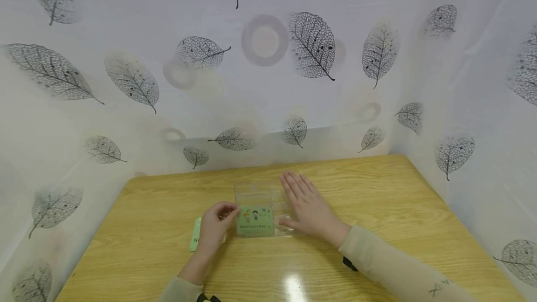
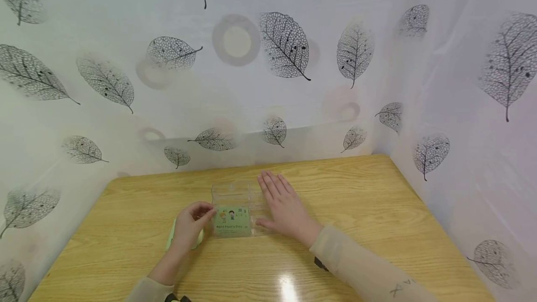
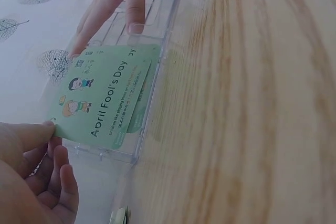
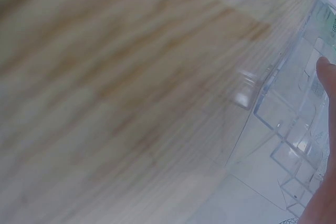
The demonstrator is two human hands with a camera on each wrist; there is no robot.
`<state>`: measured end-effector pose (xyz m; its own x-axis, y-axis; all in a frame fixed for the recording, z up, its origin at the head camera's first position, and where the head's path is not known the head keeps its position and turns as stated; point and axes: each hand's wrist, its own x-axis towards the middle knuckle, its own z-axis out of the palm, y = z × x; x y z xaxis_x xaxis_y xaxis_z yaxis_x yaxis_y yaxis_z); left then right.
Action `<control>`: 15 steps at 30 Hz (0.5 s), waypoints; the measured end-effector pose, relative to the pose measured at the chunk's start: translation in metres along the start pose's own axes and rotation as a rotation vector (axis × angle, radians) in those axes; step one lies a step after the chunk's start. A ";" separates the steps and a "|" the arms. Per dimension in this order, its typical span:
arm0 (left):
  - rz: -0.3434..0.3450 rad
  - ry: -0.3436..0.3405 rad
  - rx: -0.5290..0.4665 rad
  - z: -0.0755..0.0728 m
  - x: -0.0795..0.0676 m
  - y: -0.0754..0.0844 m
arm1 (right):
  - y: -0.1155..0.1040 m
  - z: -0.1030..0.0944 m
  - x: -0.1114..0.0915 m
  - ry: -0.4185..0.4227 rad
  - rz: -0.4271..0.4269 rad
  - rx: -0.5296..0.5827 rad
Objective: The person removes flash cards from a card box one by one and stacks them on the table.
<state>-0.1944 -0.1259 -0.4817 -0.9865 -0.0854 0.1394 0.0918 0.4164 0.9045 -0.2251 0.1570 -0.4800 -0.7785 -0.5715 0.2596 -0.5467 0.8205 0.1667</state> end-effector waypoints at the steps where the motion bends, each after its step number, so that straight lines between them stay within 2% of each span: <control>1: 0.000 0.001 -0.002 0.000 0.000 0.000 | 0.000 0.000 0.000 0.003 -0.001 0.001; 11: -0.042 -0.007 -0.028 -0.001 0.001 0.004 | 0.000 0.001 0.001 0.000 -0.002 -0.004; 15: -0.034 0.009 -0.025 -0.001 0.001 0.004 | 0.000 0.000 0.001 0.003 -0.004 -0.006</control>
<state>-0.1952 -0.1253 -0.4776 -0.9880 -0.1071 0.1116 0.0615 0.3900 0.9188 -0.2261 0.1563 -0.4801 -0.7755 -0.5746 0.2615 -0.5479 0.8184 0.1733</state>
